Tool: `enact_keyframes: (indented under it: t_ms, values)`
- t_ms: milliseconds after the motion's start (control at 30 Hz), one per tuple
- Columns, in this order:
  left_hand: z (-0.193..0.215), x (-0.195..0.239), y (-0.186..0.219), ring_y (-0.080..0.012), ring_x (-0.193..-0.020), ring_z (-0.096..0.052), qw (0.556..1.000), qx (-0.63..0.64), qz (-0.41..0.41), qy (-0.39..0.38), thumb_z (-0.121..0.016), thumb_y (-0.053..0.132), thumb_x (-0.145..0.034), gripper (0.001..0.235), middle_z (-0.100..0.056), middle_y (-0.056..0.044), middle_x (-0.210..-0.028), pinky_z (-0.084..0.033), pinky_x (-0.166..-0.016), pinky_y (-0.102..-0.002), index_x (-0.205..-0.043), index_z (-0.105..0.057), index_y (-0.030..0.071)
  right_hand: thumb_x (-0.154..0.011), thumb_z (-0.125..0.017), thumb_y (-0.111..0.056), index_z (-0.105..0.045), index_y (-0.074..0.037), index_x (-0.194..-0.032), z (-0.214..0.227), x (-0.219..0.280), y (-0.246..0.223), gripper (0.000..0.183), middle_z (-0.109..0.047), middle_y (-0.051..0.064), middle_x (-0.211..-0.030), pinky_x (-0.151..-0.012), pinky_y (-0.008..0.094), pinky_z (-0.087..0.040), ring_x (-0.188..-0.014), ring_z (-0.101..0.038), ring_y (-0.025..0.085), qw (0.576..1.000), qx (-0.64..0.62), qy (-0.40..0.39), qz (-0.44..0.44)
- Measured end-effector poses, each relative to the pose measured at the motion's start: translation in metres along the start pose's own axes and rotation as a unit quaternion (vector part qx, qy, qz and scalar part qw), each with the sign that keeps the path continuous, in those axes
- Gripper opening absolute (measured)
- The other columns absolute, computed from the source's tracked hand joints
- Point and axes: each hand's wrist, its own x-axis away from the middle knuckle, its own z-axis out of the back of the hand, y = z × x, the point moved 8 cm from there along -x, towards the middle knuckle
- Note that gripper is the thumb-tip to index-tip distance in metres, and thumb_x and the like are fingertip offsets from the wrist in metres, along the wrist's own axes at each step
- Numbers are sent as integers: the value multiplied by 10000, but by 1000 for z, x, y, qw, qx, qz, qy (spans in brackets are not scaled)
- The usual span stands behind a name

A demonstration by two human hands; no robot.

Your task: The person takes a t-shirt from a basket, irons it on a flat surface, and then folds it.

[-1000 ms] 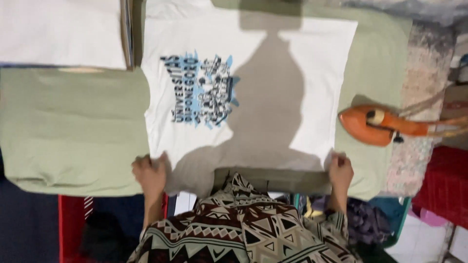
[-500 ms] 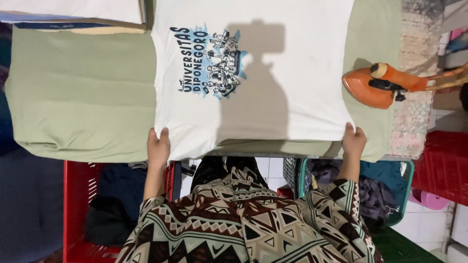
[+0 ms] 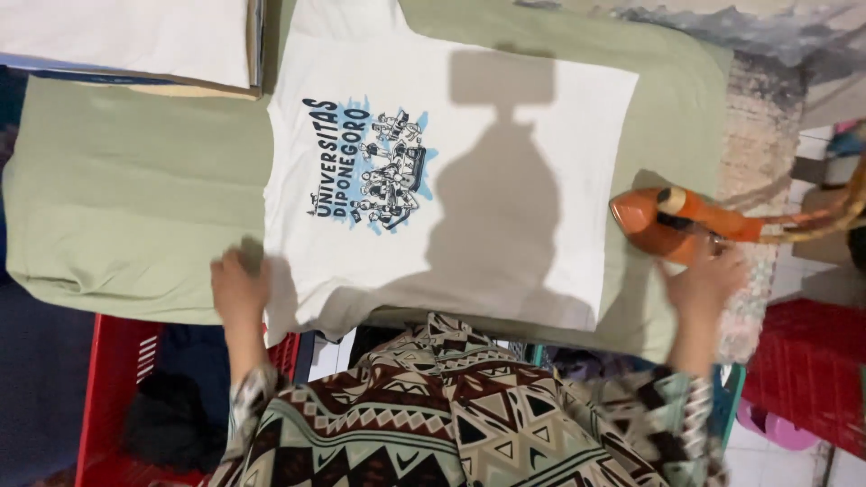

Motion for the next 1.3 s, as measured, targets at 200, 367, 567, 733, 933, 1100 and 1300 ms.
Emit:
enact_keyframes:
  t_ms: [200,367,567,733,933,1100,1300]
  values:
    - [25,-57,102,-367,-1048,-614,987,125,-72,75,-644,341,-967,470,-657,-207,-1145,-494,-899,-437,-1264,-626,-24,-613,-833,-610,-684,-275,-1390,-41,-150,56,860,-588,181,-1284,-1014,550,-344,-1131,-506,460,973,125,-173,91]
    - [8,-84,104,-319,-1042,-657,991,118,-62,27,-684,321,-935,416,-728,-122,-1108,-402,-953,-440,-1228,-633,29,-687,-802,-417,-660,-105,-1417,-51,-150,56,806,-750,176,-1224,-900,438,-542,-1020,-718,387,947,-27,-317,38]
    - [7,-83,86,-216,-890,-576,938,319,-130,51,-547,131,-1083,165,-663,-119,-1009,-486,-826,-333,-1123,-626,-8,-783,-831,-394,-696,103,-1277,-27,-125,54,714,-745,299,-1022,-764,455,-545,-849,-711,413,963,-103,-241,-63]
    - [1,-92,75,-233,-1041,-616,921,368,-125,17,-516,143,-1092,166,-670,-136,-1131,-490,-962,-337,-1130,-598,4,-930,-695,-651,-744,68,-1147,-23,-63,7,753,-745,280,-961,-724,472,-554,-821,-714,441,981,-50,-166,-92]
    - [-21,-113,51,-164,-897,-548,906,421,-43,4,-603,250,-1084,106,-610,-15,-933,-452,-848,-344,-1078,-664,163,-924,-668,-497,-697,-23,-1300,-46,35,-180,606,-739,277,-1133,-975,546,-535,-1152,-673,453,962,-63,-260,-51]
    - [-25,-128,44,-139,-873,-552,917,390,-25,-80,-588,292,-1079,121,-595,13,-924,-452,-803,-307,-1060,-670,204,-852,-678,-612,-656,-142,-1344,-34,102,-317,681,-745,227,-1124,-962,549,-548,-1117,-695,431,945,-63,-322,-2]
    - [-33,-146,32,-256,-964,-614,927,347,-21,-140,-627,315,-1062,182,-661,-113,-1052,-492,-837,-414,-1126,-700,161,-887,-624,-617,-650,-47,-1303,-77,172,-379,706,-763,188,-1053,-916,428,-590,-1027,-743,347,945,47,-287,152]
